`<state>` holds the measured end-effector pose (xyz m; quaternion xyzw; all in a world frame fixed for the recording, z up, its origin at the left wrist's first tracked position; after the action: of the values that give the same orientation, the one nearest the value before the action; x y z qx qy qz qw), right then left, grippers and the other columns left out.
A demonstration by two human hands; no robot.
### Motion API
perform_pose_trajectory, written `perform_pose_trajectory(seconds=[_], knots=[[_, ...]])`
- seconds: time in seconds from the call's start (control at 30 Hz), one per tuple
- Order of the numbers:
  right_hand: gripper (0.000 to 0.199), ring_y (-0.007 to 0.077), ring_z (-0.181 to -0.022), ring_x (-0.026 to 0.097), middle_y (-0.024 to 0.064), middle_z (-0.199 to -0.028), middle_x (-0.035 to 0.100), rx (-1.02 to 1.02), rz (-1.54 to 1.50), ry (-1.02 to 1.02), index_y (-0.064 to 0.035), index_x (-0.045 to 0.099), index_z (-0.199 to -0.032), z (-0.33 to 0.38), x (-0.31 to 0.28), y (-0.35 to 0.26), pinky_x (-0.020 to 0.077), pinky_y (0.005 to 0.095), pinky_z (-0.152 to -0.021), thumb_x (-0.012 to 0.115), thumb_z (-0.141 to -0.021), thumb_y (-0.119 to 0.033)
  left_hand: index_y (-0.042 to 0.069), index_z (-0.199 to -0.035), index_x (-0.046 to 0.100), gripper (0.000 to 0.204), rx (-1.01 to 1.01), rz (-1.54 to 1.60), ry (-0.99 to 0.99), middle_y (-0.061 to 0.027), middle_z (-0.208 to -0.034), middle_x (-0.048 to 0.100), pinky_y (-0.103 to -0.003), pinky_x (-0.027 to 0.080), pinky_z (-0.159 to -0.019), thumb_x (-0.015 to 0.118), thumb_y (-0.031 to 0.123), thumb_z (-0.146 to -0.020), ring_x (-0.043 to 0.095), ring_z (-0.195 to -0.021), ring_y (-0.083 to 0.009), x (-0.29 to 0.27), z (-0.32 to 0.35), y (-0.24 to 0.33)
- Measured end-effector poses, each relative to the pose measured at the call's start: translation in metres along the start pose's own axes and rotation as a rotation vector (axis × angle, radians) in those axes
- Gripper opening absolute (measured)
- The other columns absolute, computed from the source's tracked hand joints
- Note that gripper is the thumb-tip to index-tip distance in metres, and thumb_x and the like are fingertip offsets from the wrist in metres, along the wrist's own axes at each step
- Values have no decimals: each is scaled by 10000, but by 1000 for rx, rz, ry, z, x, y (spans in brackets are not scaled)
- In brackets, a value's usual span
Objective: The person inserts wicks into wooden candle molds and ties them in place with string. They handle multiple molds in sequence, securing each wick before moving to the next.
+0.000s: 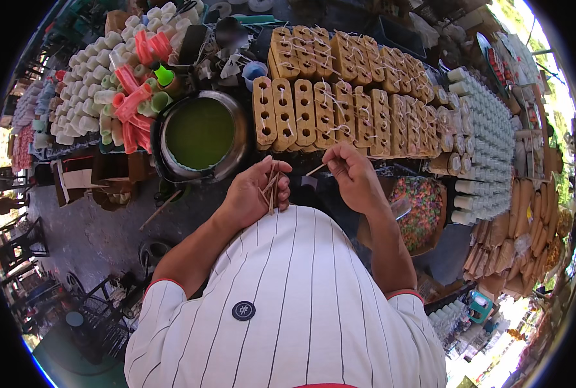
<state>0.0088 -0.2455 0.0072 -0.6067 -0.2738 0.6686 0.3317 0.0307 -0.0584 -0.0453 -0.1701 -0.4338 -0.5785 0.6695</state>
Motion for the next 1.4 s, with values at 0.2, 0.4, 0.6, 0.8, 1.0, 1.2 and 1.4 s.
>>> perform_pose_trajectory(seconds=[0.2, 0.4, 0.6, 0.8, 1.0, 1.2, 1.4], knots=[[113, 86, -787, 579, 12, -948, 659, 230, -649, 9, -1, 686, -1075, 9, 31, 9, 503, 249, -732, 574, -1064, 8, 81, -976, 587, 461, -10, -85, 65, 21, -643, 378, -304, 346, -511, 570, 529, -1084, 375, -534, -118, -21, -12, 0], [177, 136, -839, 661, 51, -958, 694, -271, -282, 162, 7, 730, -1130, 14, 4, -31, 559, 291, -737, 705, -966, 67, 97, -920, 574, 454, 153, 315, 170, 17, -667, 389, -289, 338, -524, 605, 526, -1064, 385, -561, -130, -14, -36, 12], [239, 226, -819, 712, 119, -1012, 712, -444, -295, 201, -4, 725, -1099, 10, -1, -35, 580, 319, -724, 759, -888, 104, 95, -938, 575, 376, 293, 337, 150, -7, -726, 485, -289, 380, -559, 559, 435, -1099, 476, -633, -163, 12, -51, 14], [124, 185, -826, 666, 100, -977, 708, -51, -379, 197, -1, 695, -1062, 11, -29, 19, 547, 313, -764, 683, -964, 75, 44, -1024, 655, 159, 203, -252, 128, 7, -800, 606, -257, 453, -617, 659, 198, -1065, 547, -698, -87, 36, -40, -12], [124, 119, -862, 664, 44, -956, 734, 50, -674, 117, 4, 713, -1131, 13, -31, 34, 548, 274, -768, 700, -1010, -17, -12, -1080, 754, 137, 479, -787, 162, 26, -844, 696, -198, 437, -622, 759, 91, -991, 559, -705, -19, 73, -41, -18], [117, 49, -807, 654, -8, -922, 744, 166, -937, 12, 10, 727, -1112, 7, -18, 61, 535, 217, -712, 726, -1024, -66, -7, -1075, 770, 131, 555, -841, 332, 43, -788, 680, -199, 404, -576, 767, 89, -987, 528, -663, -9, 68, -53, -18], [77, 33, -786, 626, -22, -882, 723, 114, -705, -8, -9, 744, -1075, -3, -39, 61, 506, 206, -700, 682, -1037, -34, -3, -1014, 777, 101, 708, -928, 460, 66, -804, 652, -216, 384, -600, 787, 89, -971, 462, -691, -18, 99, -35, 13]])
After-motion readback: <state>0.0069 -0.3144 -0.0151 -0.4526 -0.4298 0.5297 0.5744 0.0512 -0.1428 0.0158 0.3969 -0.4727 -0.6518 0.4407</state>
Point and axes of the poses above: each hand's wrist, its own z-axis away from the middle knuckle, its own x-axis out of the palm, y = z × x, the point moved 8 cm from there along -z, towards the middle knuckle
